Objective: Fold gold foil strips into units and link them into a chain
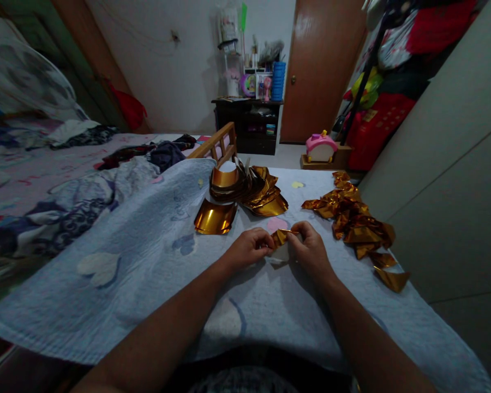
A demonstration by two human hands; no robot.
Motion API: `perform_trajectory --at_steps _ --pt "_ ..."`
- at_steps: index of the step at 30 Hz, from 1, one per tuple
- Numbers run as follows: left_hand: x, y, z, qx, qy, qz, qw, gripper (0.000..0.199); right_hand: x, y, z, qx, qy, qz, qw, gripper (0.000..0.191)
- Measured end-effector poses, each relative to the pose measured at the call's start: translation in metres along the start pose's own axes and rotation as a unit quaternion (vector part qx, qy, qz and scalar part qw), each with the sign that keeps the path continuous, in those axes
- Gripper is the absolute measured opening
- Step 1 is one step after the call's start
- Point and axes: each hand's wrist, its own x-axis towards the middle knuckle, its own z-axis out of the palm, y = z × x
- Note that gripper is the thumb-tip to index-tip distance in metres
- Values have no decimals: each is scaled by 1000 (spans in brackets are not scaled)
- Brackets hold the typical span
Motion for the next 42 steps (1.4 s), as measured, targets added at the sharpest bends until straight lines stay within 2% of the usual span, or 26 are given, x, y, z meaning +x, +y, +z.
perform_trajectory --at_steps 3,8,10,14,17,20,22,26,30,33,37,42 --pt "0 -2 5 -94 -30 -32 995 13 1 4 0 63 -12 37 997 22" --pt "0 -2 6 -171 -21 -19 985 53 1 5 2 136 -83 69 985 22" --pt "-1 -1 6 -199 -25 -34 979 62 0 3 4 140 -127 66 980 22" --pt "-2 0 8 -239 -49 -51 968 47 -2 -1 8 145 -163 44 975 25" --pt "-3 2 10 -246 -39 -42 968 36 -2 0 10 152 -138 42 978 31" --pt "-3 4 10 -251 -21 -49 966 31 -1 2 9 166 -107 70 978 42" --pt "-2 6 10 -251 7 -55 966 29 -1 2 8 194 -106 98 970 44" --pt "1 6 7 -252 105 -58 960 28 -2 1 4 269 -138 116 946 40" --pt "2 6 4 -248 164 -89 951 31 -6 1 5 307 -217 97 922 64" --pt "3 9 3 -233 189 -95 949 31 -7 4 10 286 -242 81 924 74" --pt "3 11 2 -209 183 -81 957 35 -6 6 13 301 -202 77 929 63" --pt "4 4 4 -230 164 -86 955 24 -7 0 7 289 -241 112 920 51"
